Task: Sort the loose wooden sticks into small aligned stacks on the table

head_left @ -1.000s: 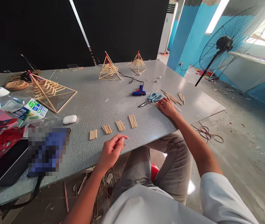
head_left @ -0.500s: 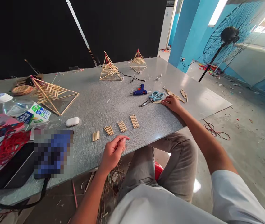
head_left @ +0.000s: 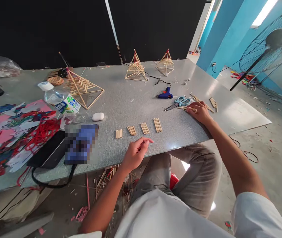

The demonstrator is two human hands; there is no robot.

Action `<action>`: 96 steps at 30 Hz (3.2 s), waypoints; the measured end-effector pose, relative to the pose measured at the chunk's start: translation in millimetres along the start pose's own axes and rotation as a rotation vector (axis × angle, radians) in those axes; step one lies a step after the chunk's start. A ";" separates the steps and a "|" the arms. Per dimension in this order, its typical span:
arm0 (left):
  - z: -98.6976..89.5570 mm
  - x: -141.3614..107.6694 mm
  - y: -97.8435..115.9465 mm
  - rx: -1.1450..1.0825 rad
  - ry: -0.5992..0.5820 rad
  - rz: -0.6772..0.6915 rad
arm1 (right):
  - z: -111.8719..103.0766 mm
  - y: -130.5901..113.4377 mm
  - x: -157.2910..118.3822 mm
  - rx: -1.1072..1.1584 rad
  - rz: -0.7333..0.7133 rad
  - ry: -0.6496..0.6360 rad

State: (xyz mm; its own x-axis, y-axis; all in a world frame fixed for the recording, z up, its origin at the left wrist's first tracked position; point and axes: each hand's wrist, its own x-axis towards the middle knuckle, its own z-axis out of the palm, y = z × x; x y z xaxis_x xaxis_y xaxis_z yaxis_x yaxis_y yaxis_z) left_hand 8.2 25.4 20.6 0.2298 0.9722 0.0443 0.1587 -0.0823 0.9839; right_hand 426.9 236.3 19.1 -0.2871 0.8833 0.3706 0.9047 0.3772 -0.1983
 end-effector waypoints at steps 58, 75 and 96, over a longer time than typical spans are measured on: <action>-4.6 0.2 -0.5 -0.051 0.008 0.059 | -44.6 -88.4 -13.0 -0.536 -0.038 -0.493; -4.0 1.1 -4.9 -0.014 0.025 0.026 | 14.4 -328.0 13.9 -0.387 -0.193 -0.698; -5.2 -0.2 -2.2 -0.013 0.003 0.043 | 0.7 -181.4 68.0 -0.601 -0.115 -0.641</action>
State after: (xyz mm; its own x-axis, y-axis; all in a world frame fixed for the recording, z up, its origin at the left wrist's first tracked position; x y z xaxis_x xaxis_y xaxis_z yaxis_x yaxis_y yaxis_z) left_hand 2.8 26.6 19.3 0.2333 0.9685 0.0875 0.1359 -0.1216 0.9832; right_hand 243.1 228.1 79.7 -0.3448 0.9029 -0.2568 0.8198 0.4229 0.3861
